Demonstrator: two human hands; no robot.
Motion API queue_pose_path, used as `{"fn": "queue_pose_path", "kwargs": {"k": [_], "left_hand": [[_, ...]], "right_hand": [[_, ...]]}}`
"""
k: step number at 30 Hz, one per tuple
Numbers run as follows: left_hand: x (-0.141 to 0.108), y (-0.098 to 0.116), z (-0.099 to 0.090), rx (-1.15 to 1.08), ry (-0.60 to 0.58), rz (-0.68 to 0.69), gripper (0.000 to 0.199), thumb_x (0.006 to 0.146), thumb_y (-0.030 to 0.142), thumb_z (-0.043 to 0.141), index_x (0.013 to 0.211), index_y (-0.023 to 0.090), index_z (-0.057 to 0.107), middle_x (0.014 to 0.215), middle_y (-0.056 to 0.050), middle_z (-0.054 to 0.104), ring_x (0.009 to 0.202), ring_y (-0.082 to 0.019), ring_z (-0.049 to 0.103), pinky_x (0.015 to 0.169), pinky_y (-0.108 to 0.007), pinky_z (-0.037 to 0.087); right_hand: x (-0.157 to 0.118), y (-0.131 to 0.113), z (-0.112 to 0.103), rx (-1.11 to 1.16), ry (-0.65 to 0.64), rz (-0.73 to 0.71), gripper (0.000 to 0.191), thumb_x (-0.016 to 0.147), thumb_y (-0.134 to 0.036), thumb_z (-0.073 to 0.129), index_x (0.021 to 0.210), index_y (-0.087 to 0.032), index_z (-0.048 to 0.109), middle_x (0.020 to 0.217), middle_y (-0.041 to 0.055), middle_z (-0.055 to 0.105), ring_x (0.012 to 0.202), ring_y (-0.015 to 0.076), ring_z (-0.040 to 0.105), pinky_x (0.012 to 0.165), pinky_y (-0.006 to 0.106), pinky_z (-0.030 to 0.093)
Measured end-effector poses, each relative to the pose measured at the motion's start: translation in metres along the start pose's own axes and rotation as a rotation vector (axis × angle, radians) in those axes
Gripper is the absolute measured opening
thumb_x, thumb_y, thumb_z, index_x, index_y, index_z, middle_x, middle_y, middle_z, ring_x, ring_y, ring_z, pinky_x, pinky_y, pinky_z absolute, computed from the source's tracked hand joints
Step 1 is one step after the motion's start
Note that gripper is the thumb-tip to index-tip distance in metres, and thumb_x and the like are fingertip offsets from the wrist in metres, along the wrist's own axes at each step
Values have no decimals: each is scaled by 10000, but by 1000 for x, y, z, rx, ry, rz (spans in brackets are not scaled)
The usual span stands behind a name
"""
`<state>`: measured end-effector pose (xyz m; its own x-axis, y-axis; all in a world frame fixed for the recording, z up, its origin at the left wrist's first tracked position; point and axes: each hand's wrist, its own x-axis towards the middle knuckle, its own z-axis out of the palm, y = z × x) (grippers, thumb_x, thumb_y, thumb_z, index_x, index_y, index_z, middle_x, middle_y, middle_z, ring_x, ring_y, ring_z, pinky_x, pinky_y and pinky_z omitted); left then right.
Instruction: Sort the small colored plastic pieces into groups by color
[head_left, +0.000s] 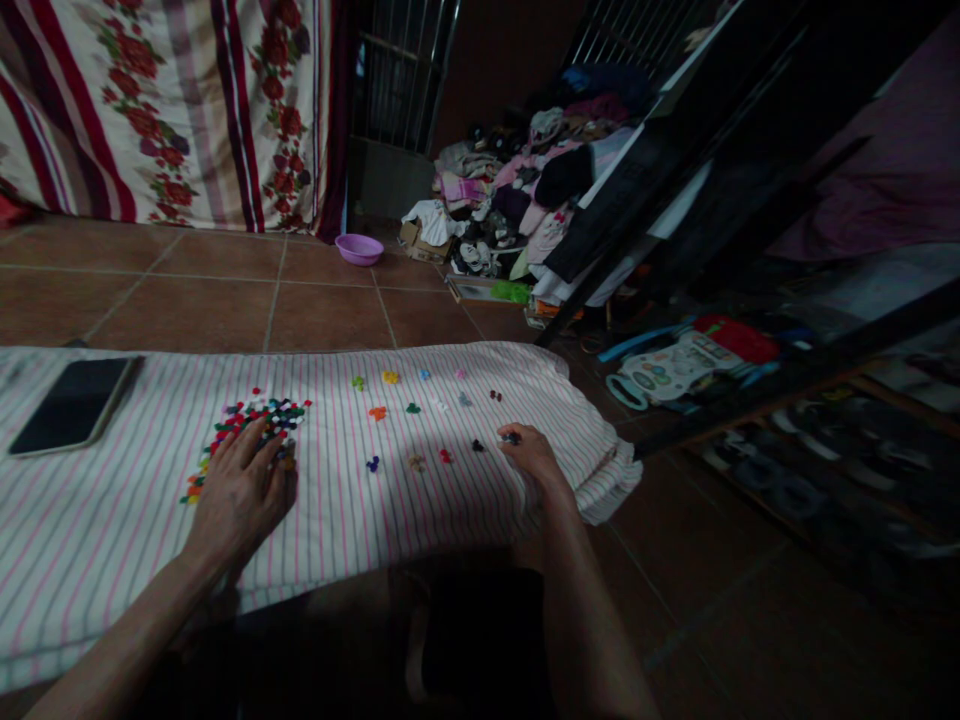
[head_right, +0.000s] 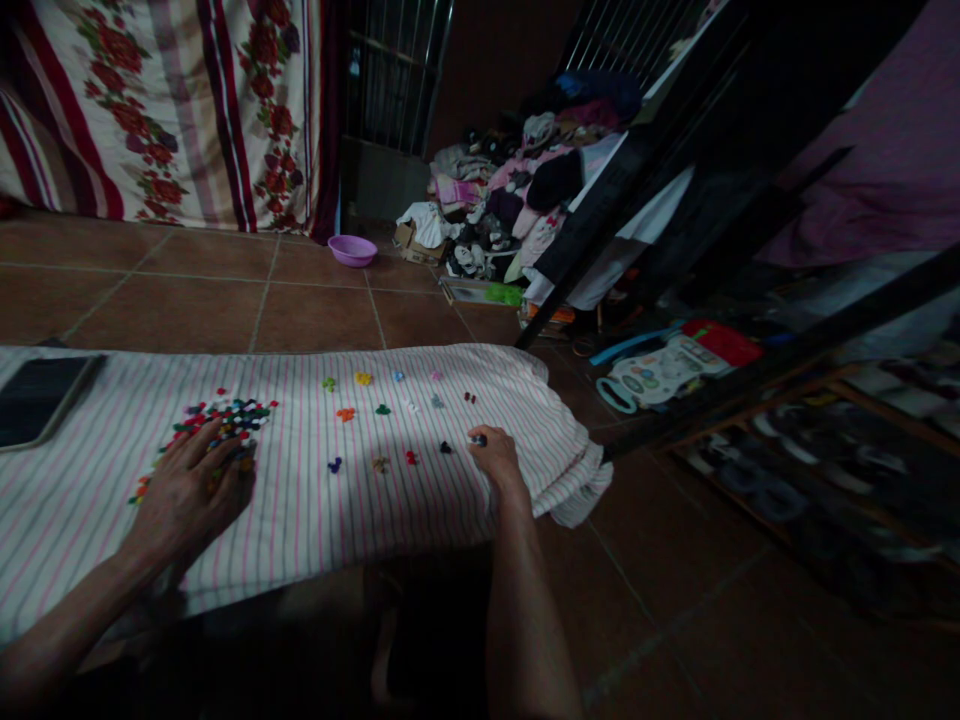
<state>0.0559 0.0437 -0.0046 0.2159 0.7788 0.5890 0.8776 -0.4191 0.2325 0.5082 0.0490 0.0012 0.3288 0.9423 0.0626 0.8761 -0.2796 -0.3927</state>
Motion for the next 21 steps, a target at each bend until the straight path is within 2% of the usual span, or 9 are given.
{"fn": "queue_pose_path", "kwargs": {"k": [4,7,10,13,16,21], "left_hand": [[1,1,-1,-28,7,-11,318,881,302,406,1076,156,610,1333,-195,535,1273,-342,483,1061,-577,391],[1,2,-2,-50,8,-25,306,872,299,424,1073,177,620,1348,-175,535,1264,-344,490,1030,-587,418],[1,3,-3,-49,-2,-22,304,870,295,435,1080,174,618,1343,-159,541,1264,-325,493,1016,-544,450],[1,5,-6,-46,-13,-16,325,883,298,405,1079,154,620,1311,-168,556,1224,-301,526,984,-499,480],[2,7,-7,-32,-22,-15,320,891,307,400,1048,152,631,1254,-165,588,1153,-276,565,948,-468,499],[1,7,-10,-21,-5,-29,273,883,305,452,1033,177,641,1165,-123,630,1056,-237,599,898,-418,521]], "right_hand": [[0,-11,-7,96,114,-28,205,737,-209,591,906,-203,706,996,46,704,949,189,637,929,326,455],[-3,-32,-10,177,161,-52,206,756,-223,573,923,-214,694,978,41,705,924,180,635,896,311,464],[-10,-62,-7,292,65,-165,221,770,-204,544,940,-200,684,897,29,699,812,150,631,806,271,482],[-20,-93,1,348,-63,-402,181,790,-185,540,899,-182,685,825,17,679,744,135,609,748,258,480],[-30,-121,12,342,-153,-594,163,810,-145,555,903,-169,687,870,35,682,788,142,616,751,266,477],[-40,-152,33,177,-261,-766,182,790,-141,682,968,-179,693,958,60,697,928,192,617,881,348,455]]}}
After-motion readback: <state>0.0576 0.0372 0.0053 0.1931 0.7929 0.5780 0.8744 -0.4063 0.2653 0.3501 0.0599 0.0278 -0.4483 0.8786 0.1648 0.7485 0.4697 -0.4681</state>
